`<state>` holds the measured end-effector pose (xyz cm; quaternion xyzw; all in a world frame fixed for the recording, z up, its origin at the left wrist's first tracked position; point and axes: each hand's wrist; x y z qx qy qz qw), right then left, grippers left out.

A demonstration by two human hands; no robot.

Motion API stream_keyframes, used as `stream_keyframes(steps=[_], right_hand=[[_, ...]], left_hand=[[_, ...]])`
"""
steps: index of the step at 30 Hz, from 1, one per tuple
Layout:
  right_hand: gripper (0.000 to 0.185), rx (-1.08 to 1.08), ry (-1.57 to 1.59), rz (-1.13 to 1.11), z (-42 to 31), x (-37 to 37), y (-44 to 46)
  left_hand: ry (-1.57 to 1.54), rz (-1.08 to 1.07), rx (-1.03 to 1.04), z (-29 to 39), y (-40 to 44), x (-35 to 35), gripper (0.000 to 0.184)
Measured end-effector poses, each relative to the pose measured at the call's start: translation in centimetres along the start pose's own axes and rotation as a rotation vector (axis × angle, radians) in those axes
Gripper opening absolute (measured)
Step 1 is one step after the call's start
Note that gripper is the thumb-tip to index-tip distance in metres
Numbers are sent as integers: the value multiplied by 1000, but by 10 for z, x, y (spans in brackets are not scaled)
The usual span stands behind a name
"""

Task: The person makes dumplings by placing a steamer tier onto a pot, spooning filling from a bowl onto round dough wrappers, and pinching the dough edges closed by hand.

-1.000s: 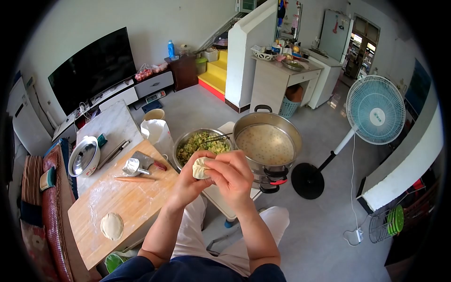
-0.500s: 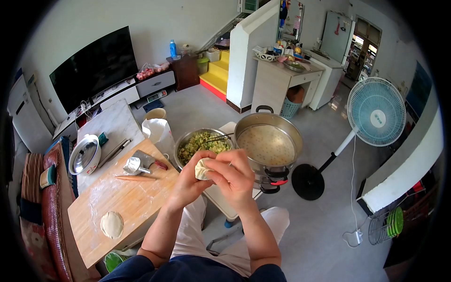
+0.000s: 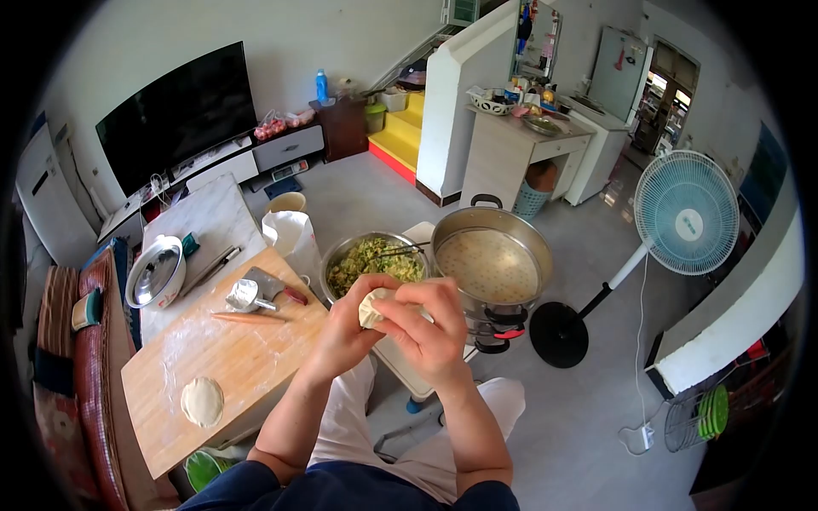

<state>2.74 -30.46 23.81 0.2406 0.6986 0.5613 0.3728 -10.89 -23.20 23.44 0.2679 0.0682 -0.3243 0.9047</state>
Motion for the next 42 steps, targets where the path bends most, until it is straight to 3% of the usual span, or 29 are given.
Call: stream_keyframes(steps=[9,12,15,19,25,34,37,39,42], right_hand=[[30,-93,-53,-44,2,9,-7],[37,-6,52,-27,0,3,1],[44,125,118,53,-5,-9,4],[44,79,94,5,3,-14,-5],[38,65,127,6,-1,-12,-2],[29,-8,87,25,-3,-3,1],[26,-35,29,23,-3,1,-2],[29,-59,-28,-21,0,2,-2],[40,237,142,-59,-6,3,9]], left_hand=[[-149,-81,-32,-8,-2,-1,44],[-310,-104,-64,-23,-6,3,46],[-869,-211,-95,-27,-6,3,48],[-991,-196,-33,-26,-3,7,48],[-679,-121,61,-23,-5,7,54],[-594,-89,30,-12,-11,4,58],[-573,-80,25,-8,-12,2,48],[-731,-52,-54,-22,-11,9,50],[-1032,-57,-146,-28,-10,11,52]])
Point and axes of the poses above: each hand's wrist, its own y-axis towards the middle knuckle, its own x-axis out of the palm, z = x × y, and after that the axes turned 7 degrees about -x, right-handed
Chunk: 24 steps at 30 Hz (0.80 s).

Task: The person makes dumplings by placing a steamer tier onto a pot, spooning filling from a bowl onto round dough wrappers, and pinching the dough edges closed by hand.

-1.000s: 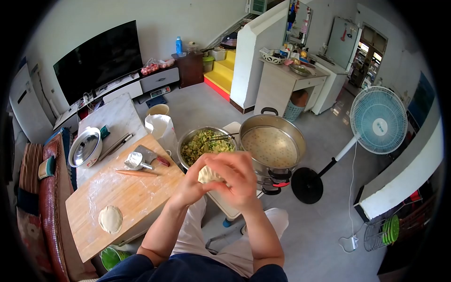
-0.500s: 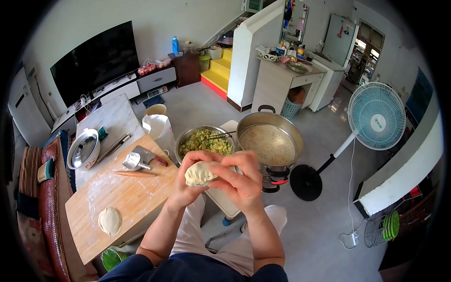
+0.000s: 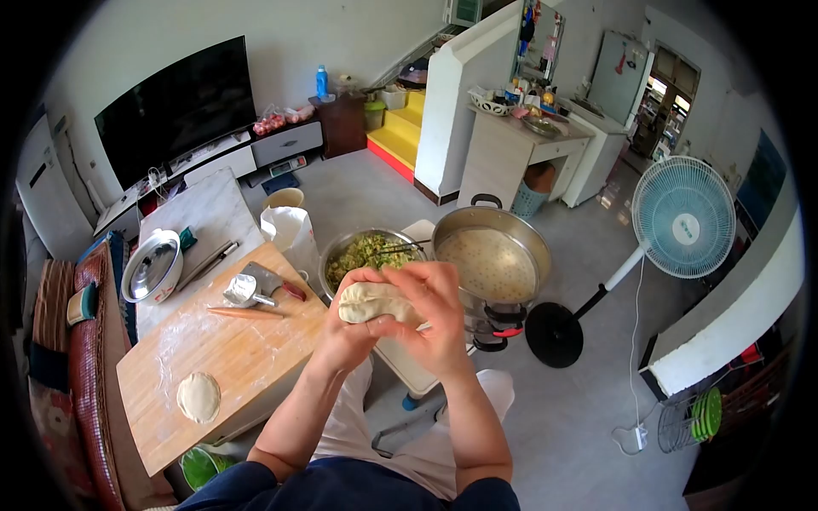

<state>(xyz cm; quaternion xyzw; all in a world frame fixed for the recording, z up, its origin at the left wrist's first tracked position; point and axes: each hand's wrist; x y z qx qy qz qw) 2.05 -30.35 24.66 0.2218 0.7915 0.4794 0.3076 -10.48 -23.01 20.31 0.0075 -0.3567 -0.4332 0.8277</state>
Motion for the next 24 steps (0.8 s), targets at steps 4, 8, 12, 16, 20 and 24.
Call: stream_keyframes(steps=[4,8,12,16,20,24], right_hand=[[43,-4,81,-22,11,-5,-4],[36,-105,-26,-116,18,3,-3],[37,-102,13,-200,37,10,-11],[51,223,439,-59,31,9,-10],[56,273,554,51,44,11,-32],[40,266,527,95,23,29,-34]], left_hand=[[-153,0,-28,0,1,-4,56],[-114,4,-55,-6,-2,-6,59],[-121,-66,-56,-8,-2,-10,59],[-394,-78,-116,-5,1,-13,55],[-435,-77,-100,-4,1,-17,54],[-413,17,-48,-15,-2,-20,52]])
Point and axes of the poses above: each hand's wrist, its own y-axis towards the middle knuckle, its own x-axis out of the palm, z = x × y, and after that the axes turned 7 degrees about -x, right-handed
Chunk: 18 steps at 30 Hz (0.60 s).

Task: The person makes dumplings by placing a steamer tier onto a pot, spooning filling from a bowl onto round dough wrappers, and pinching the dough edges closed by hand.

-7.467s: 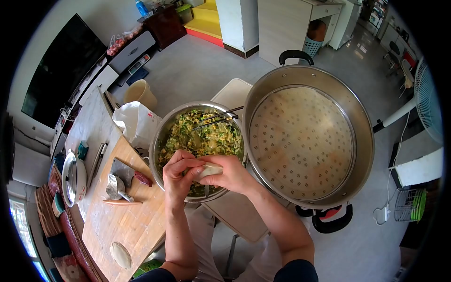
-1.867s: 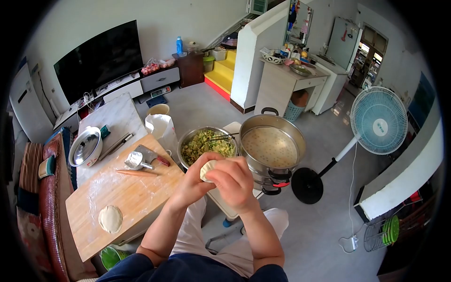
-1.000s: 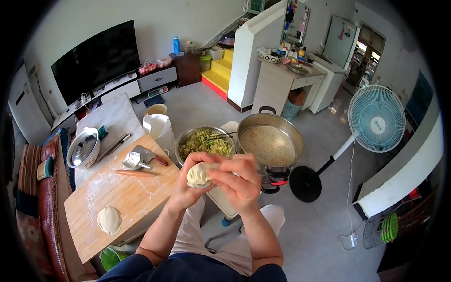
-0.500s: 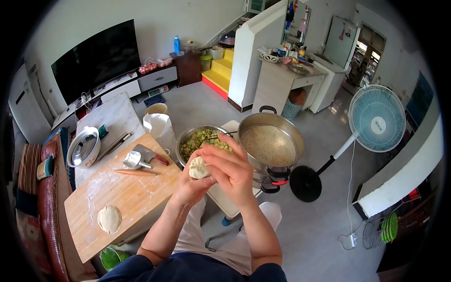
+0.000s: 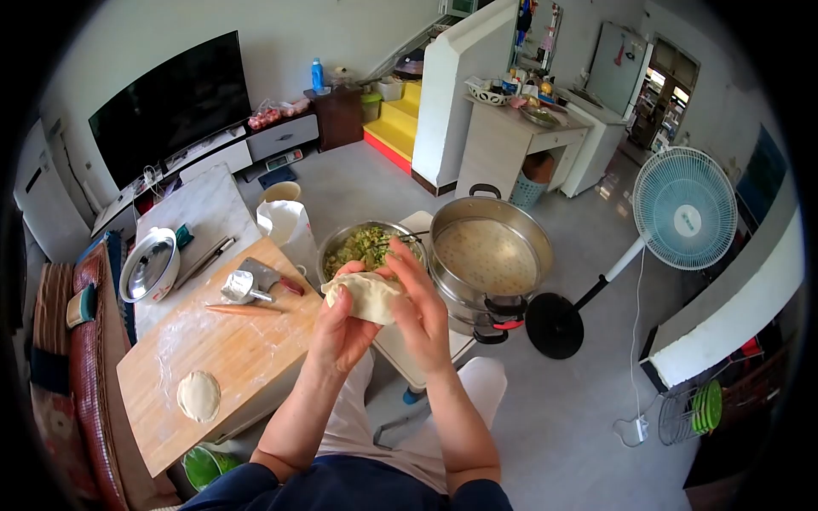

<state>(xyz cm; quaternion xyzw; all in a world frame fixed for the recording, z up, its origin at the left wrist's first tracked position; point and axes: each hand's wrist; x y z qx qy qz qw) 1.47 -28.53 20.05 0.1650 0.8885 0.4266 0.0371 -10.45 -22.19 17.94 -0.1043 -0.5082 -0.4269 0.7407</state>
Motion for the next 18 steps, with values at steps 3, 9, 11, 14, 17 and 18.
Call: stream_keyframes(steps=[3,9,11,14,17,18], right_hand=[[33,-141,-296,-7,3,3,3],[35,-147,-403,-61,14,7,2],[37,12,77,34,16,7,1],[41,22,239,94,23,4,-2],[43,23,5,30,21,6,-5],[44,42,-93,-3,20,7,-6]], left_hand=[[60,24,63,-6,-3,8,50],[83,90,144,-15,-6,11,47],[-9,88,117,-12,-2,5,48],[-165,91,56,-8,0,-2,51],[-238,134,12,-7,0,5,54],[-247,154,1,-8,-1,8,55]])
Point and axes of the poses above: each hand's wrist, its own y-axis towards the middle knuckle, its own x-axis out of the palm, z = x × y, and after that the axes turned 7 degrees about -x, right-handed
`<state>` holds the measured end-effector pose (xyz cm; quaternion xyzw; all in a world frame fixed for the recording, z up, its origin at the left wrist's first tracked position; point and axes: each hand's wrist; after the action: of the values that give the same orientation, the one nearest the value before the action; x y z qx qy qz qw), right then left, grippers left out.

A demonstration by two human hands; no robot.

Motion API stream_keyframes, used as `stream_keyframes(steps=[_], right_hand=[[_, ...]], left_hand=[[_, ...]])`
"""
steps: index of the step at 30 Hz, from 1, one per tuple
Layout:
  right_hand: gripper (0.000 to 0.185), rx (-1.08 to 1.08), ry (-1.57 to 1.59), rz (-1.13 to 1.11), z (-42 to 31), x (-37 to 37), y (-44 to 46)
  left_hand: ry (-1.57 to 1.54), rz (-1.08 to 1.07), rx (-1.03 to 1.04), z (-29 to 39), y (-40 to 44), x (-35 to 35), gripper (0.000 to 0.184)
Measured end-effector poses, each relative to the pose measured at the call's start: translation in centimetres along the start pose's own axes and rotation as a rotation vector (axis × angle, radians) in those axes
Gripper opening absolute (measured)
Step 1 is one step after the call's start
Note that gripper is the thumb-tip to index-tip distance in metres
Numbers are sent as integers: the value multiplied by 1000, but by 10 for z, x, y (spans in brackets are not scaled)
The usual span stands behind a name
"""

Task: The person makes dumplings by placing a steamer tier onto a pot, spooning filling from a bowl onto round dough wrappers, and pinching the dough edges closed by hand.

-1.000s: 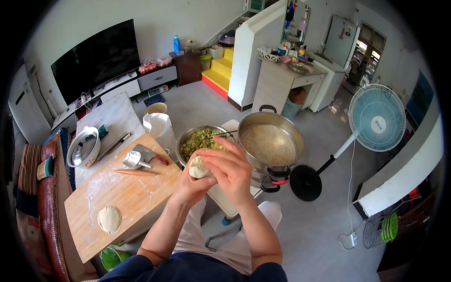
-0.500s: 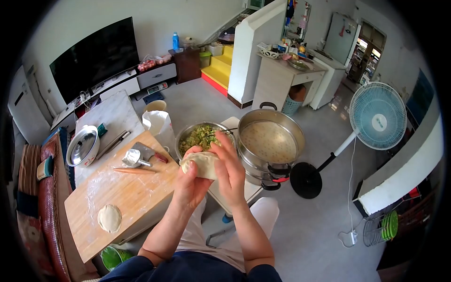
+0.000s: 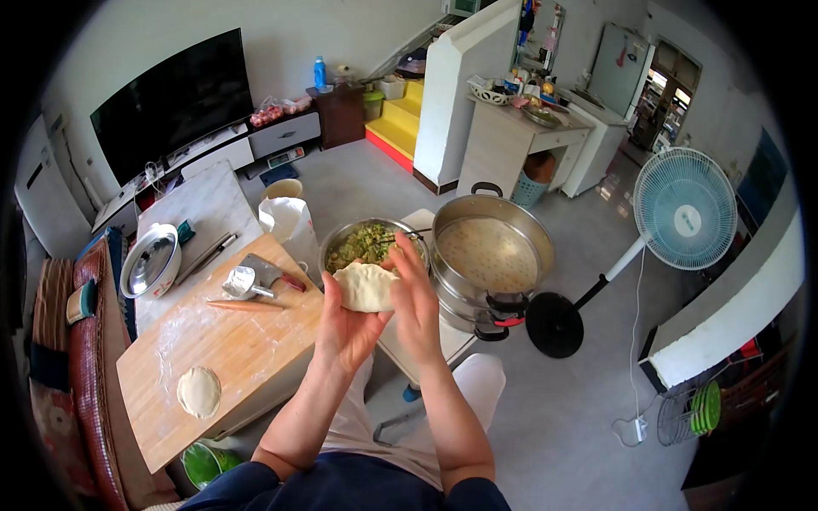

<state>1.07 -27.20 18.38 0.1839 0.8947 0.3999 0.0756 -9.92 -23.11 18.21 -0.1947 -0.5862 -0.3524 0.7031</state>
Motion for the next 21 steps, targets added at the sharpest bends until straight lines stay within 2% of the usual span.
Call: stream_keyframes(steps=[3,6,8,9,10,13,15,17,19,21], right_hand=[[43,-77,-280,-26,11,-2,-2],[48,66,-120,4,18,1,-6],[56,154,208,68,19,2,-7],[61,202,374,97,20,2,-7],[74,298,423,95,23,-1,-7],[77,500,437,-191,41,-5,-9],[83,540,406,-306,59,4,-10],[76,661,405,-432,70,19,-12],[64,803,422,-549,89,43,-14],[58,958,417,-605,121,61,-29]], left_hand=[[-5,-4,-11,-5,0,-2,67],[-137,-79,-11,-4,5,-15,69],[-93,-42,-14,3,2,-13,69],[-71,-20,-11,8,0,-12,69],[-89,34,-2,11,-1,-15,67],[234,8,10,21,-2,-47,63],[362,111,0,28,-8,-66,59],[452,249,-66,38,-19,-80,58],[501,298,-96,51,-27,-113,56],[571,429,-140,67,-37,-131,61]])
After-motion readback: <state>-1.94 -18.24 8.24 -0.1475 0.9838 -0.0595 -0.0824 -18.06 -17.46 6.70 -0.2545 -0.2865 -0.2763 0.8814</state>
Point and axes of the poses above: each hand's wrist, its own y-axis towards the middle knuckle, its own x-axis out of the palm, z = x × y, and after that the axes turned 7 degrees about -x, right-handed
